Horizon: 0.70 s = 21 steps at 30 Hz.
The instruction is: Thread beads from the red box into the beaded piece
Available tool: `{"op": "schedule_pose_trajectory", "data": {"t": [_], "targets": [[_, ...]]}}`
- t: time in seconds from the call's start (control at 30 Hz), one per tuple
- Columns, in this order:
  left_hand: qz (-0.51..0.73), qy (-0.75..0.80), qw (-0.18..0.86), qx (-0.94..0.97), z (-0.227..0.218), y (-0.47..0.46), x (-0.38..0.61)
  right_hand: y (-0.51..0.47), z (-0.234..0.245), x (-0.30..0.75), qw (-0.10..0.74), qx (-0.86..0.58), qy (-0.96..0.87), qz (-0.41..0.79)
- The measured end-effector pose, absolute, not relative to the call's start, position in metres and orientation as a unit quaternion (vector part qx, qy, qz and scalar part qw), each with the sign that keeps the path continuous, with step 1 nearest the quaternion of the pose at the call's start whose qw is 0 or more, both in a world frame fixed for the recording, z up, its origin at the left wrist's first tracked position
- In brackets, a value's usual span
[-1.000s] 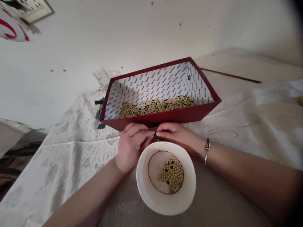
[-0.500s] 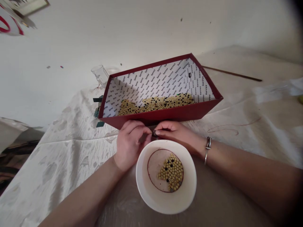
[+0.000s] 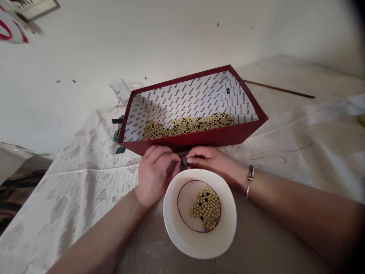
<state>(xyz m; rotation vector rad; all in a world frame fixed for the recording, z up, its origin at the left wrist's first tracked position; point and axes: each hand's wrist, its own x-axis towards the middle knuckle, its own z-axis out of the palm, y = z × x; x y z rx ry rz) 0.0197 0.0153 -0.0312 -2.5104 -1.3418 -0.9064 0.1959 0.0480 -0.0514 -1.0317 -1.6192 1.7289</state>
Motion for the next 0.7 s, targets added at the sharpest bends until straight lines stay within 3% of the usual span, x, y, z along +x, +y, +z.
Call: {"op": "schedule_pose_trajectory", "data": {"t": [0.27,0.7], "targets": [[-0.305,-0.452,0.096,-0.833,-0.0324,0.0171,0.0196,0.0468,-0.0511,0.1961,0.278,-0.379,-0.598,0.649],[-0.302,-0.464,0.029,-0.832,-0.0335,0.0154,0.0189,0.0465,-0.0512,0.1971,0.284,-0.380,-0.601,0.643]]}}
